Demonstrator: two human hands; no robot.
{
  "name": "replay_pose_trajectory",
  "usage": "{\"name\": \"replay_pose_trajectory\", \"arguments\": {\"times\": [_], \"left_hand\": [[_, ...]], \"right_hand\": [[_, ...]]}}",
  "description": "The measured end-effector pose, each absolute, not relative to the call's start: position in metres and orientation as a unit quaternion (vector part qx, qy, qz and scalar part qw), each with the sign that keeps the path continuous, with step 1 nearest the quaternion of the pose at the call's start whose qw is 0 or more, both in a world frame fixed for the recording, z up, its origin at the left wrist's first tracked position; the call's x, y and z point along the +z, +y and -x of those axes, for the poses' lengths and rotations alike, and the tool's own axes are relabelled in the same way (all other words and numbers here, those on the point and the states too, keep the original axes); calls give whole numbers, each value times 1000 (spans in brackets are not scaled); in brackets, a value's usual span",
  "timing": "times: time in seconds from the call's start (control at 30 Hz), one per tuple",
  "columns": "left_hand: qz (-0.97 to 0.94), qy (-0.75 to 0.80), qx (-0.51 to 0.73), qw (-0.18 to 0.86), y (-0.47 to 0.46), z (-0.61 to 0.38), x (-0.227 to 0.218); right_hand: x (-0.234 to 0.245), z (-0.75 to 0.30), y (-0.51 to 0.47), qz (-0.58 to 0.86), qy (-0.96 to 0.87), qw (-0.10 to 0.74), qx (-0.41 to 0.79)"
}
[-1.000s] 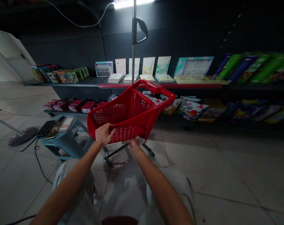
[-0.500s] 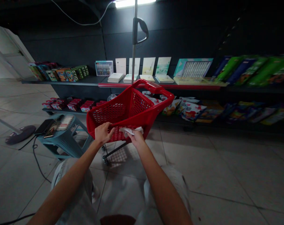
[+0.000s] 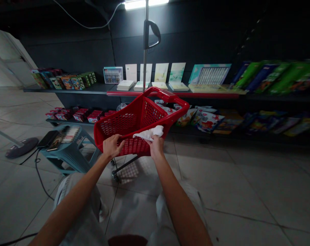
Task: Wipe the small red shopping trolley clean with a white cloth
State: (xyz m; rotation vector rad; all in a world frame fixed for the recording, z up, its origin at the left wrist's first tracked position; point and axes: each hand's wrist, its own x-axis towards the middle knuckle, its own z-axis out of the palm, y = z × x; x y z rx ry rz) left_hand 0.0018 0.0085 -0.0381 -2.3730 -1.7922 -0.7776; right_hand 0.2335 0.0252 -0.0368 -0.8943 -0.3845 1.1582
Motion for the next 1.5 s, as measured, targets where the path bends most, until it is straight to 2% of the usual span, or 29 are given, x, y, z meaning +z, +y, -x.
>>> {"name": "replay_pose_trajectory", "arguments": {"times": [0.1, 0.23, 0.33, 0.47, 0.63, 0.73, 0.8, 0.87, 0.93, 1.03, 1.1, 1.23, 1.5], "left_hand": [[774, -578, -255, 35, 7, -3, -39], [774, -578, -255, 38, 6, -4, -40], [776, -576, -255, 37, 5, -3, -40], [783, -565, -257, 41, 5, 3, -41], [796, -546, -257, 41, 6, 11, -44], [804, -534, -259, 37, 7, 16, -44], [806, -531, -260, 36, 8, 20, -43], [805, -529, -264, 36, 9, 24, -43], [804, -529, -270, 34, 10, 28, -43], [795, -541, -274, 26, 12, 34, -43], [784, -556, -277, 25, 13, 37, -43], [760, -583, -284, 32, 15, 46, -40], [716, -625, -309, 45, 26, 65, -41]], "right_hand": [[-39, -237, 25, 488, -212, 715, 454], [-42, -246, 25, 633, -301, 642, 310], [-41, -256, 26, 670, -334, 611, 259], [-41, -266, 29, 649, -324, 638, 259], [-38, -288, 38, 602, -225, 727, 243], [-33, -312, 42, 602, -187, 758, 166], [-30, -328, 41, 600, -225, 763, 83], [-27, -339, 36, 597, -302, 744, -12], [-24, -343, 28, 591, -410, 689, -82], [-19, -340, 16, 563, -575, 585, -106], [-15, -334, 10, 550, -624, 544, -106], [-10, -329, 5, 542, -635, 535, -132], [-9, -345, 8, 538, -587, 584, -158]]}}
